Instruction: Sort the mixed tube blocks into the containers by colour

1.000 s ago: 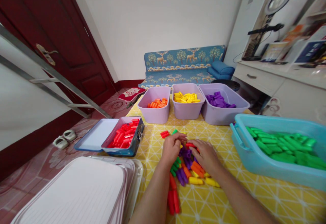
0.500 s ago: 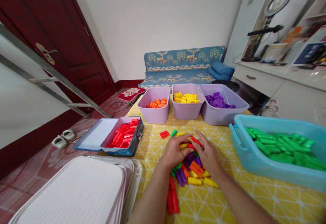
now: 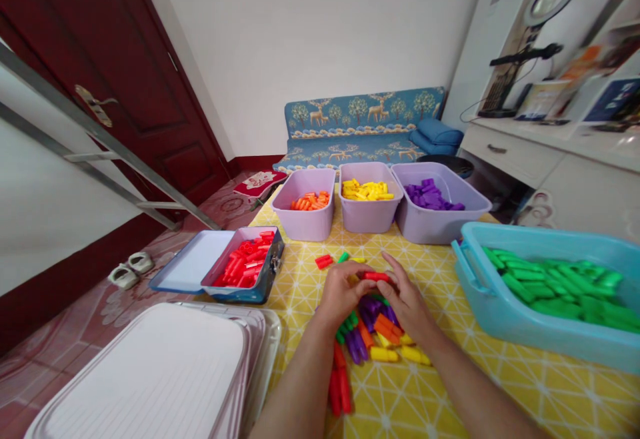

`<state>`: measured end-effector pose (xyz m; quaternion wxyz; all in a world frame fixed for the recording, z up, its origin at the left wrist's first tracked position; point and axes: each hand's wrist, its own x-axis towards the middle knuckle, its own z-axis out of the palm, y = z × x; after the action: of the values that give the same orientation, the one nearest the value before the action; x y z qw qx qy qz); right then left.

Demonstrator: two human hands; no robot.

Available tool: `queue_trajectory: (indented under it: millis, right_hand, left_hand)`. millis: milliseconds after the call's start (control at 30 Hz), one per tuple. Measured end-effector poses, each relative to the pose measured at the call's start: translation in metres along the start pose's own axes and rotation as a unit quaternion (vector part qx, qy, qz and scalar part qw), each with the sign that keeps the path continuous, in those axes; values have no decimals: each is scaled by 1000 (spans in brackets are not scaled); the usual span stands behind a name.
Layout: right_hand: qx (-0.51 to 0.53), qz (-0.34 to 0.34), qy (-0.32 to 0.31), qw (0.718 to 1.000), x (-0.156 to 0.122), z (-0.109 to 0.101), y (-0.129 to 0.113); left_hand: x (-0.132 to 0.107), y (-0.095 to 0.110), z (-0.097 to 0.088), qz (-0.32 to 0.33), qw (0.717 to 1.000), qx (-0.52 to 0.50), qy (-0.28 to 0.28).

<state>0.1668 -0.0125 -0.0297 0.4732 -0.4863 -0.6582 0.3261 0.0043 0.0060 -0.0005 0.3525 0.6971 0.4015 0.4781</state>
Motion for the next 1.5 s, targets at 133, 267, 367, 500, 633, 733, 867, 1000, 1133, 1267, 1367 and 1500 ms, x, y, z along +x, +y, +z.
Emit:
queue_trajectory:
  millis: [133, 267, 367, 500, 633, 733, 867, 1000, 1133, 1267, 1367, 1500]
  right_hand:
    - [44, 3, 5, 999, 0, 0, 3]
    - [49, 5, -1, 999, 1, 0, 5]
    - [48, 6, -5, 999, 1, 0, 5]
    - [50, 16, -9, 999, 1, 1, 6]
    - [50, 14, -7, 999, 1, 0, 6]
    - [51, 13, -8, 999, 1, 0, 7]
    - [43, 17, -10, 999, 1, 0, 5]
    - [40, 15, -12, 999, 0, -1, 2]
    - [33, 14, -20, 999, 1, -2, 2]
    - [22, 24, -24, 999, 1, -2, 3]
    - [21, 26, -24, 999, 1, -2, 3]
    - [18, 24, -25, 999, 1, -2, 2]
  left_hand:
    - [7, 0, -11, -49, 975, -146, 158]
    - [20, 9, -53, -87, 815, -450, 355]
    - [26, 18, -90, -113, 652, -626, 412]
    - [26, 24, -110, -125, 579, -678, 434]
    - [26, 12, -93, -163, 686, -590, 394]
    - [22, -7, -71, -171, 869, -322, 335]
    - [12, -30, -46, -173, 951, 160, 199]
    - [6, -36, -37, -168, 922, 326, 126]
    - [8, -39, -36, -161, 950, 211, 167]
    - [15, -41, -34, -206, 943, -122, 231]
    - [20, -34, -38, -204, 866, -338, 307]
    - [28, -10, -64, -89, 767, -458, 441]
